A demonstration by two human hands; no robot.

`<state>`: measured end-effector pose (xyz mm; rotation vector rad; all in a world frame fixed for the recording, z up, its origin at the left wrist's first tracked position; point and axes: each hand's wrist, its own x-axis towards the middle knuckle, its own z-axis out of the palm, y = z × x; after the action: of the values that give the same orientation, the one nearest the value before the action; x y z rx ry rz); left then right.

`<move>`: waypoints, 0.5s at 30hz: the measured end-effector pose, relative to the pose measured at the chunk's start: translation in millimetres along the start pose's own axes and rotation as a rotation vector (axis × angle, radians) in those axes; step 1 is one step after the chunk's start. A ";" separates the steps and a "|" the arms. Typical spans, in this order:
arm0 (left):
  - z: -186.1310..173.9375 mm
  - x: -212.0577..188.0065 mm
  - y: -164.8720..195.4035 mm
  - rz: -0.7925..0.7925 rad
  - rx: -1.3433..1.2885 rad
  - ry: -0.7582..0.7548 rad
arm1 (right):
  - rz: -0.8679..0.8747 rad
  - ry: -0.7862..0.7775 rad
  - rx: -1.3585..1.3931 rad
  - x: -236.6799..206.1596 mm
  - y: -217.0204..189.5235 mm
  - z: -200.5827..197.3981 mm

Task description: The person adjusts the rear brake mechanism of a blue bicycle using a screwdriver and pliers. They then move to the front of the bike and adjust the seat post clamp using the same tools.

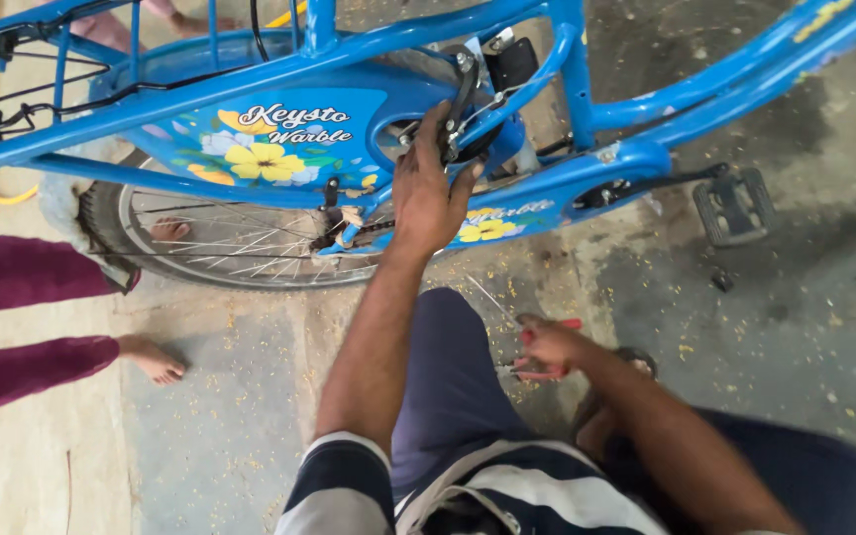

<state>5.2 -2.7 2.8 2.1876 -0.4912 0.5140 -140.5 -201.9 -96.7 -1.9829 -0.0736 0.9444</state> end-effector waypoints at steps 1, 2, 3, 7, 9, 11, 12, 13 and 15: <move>1.8 -1.0 -0.5 0.009 0.009 0.019 | -0.129 0.104 -0.315 -7.5 1.0 -6.7; 3.7 -2.1 -1.4 0.004 0.007 0.025 | -0.096 0.149 -0.336 -20.1 0.5 -14.4; 5.7 -3.1 -2.5 0.000 0.008 0.031 | -0.065 0.193 -0.355 -38.6 -0.6 -23.1; 13.8 -5.8 -7.7 0.053 0.004 0.108 | -0.072 0.424 -0.416 -122.6 -19.0 -38.7; 17.3 -5.5 -10.0 0.025 -0.024 0.117 | -0.179 0.625 -0.466 -153.4 -36.0 -32.8; 19.8 -4.6 -11.9 -0.002 -0.030 0.124 | -0.289 0.814 -0.530 -176.1 -52.5 -26.2; 20.3 -4.8 -12.7 -0.020 -0.021 0.121 | -0.342 0.904 -0.561 -183.7 -59.2 -23.7; 20.6 -5.0 -13.2 -0.039 -0.011 0.119 | -0.357 0.947 -0.548 -188.2 -65.0 -22.5; 19.9 -5.7 -14.4 -0.023 -0.040 0.102 | -0.391 1.032 -0.519 -190.7 -73.5 -20.3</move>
<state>11.5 -8.9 -20.8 2.1148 -0.4170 0.5952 -239.9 -248.8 76.8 -2.5698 -0.1218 -0.4507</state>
